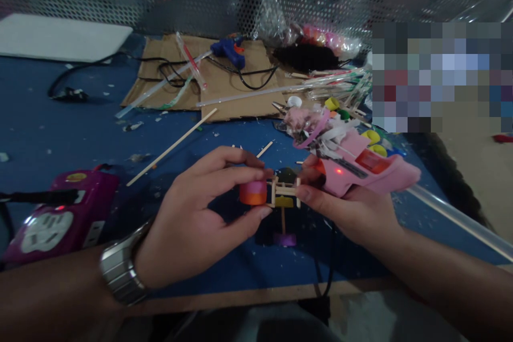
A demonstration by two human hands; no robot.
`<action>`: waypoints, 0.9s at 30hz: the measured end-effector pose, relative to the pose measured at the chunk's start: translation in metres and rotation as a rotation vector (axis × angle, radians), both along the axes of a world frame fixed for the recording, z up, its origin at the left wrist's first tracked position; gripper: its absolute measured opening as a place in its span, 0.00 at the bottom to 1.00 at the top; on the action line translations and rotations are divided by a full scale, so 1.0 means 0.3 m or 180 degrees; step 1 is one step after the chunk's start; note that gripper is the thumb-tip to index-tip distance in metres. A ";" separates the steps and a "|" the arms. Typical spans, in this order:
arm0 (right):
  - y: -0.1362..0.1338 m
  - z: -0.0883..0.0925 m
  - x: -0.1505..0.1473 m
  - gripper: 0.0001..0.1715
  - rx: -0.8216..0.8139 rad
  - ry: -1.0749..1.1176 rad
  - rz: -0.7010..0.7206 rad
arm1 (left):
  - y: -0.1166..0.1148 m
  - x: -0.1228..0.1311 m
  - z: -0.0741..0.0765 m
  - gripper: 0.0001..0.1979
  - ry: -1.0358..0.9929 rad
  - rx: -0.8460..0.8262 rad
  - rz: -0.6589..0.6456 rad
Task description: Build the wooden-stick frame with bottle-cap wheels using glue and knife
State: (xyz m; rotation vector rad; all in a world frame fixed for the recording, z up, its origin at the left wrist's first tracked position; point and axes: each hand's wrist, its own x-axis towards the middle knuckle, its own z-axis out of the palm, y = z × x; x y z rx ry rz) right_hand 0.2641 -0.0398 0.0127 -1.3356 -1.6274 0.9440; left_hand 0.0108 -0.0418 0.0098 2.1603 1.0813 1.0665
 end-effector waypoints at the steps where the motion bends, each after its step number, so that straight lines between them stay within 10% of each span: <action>1: 0.000 -0.002 0.000 0.05 0.0000 -0.0006 0.0000 | 0.000 0.000 0.000 0.15 0.0002 -0.0009 0.0000; 27: -0.001 -0.001 0.000 0.05 0.0050 0.0022 0.0035 | 0.000 0.003 0.011 0.14 0.0014 -0.0023 0.0002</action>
